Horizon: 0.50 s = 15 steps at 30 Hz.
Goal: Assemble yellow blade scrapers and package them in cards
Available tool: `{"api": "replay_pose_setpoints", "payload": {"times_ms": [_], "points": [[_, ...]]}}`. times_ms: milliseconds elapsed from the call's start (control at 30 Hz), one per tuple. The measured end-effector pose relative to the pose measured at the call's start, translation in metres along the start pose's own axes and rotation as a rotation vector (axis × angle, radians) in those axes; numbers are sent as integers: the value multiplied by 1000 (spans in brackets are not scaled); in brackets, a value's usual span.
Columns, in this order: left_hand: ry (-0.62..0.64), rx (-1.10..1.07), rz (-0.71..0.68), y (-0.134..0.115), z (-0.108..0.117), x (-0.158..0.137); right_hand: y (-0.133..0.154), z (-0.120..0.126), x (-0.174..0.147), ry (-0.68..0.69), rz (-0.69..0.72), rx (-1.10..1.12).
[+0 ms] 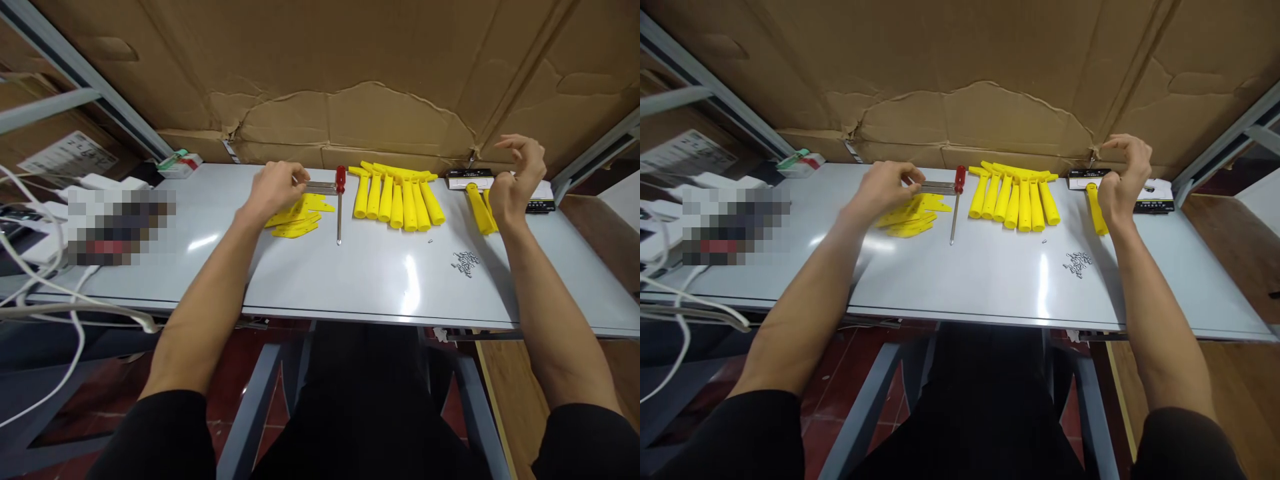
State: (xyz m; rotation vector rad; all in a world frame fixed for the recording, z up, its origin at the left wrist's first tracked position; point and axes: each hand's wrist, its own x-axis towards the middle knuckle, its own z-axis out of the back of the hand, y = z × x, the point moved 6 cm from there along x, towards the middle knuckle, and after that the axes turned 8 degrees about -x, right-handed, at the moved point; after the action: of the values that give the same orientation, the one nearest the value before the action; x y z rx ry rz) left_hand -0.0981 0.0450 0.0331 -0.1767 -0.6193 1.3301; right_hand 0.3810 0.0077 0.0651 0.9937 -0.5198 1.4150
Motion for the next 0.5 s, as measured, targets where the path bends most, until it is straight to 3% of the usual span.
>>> {"api": "replay_pose_setpoints", "payload": {"times_ms": [133,200,267,300,367,433,500], "points": [[341,121,45,33,-2,4,15,10,-3,-47,26,32],[495,54,58,42,-4,3,18,12,-3,-51,-13,9],[557,-61,63,43,-5,4,21,13,-2,-46,-36,7],[538,-114,65,43,-4,4,22,13,-2,-28,-38,17],[383,-134,97,46,1,8,25,6,-3,83,-28,34],[183,-53,167,55,8,11,28,-7,-7,244,-7,43],[67,40,253,67,10,11,32,-20,-14,372,23,43]]}}
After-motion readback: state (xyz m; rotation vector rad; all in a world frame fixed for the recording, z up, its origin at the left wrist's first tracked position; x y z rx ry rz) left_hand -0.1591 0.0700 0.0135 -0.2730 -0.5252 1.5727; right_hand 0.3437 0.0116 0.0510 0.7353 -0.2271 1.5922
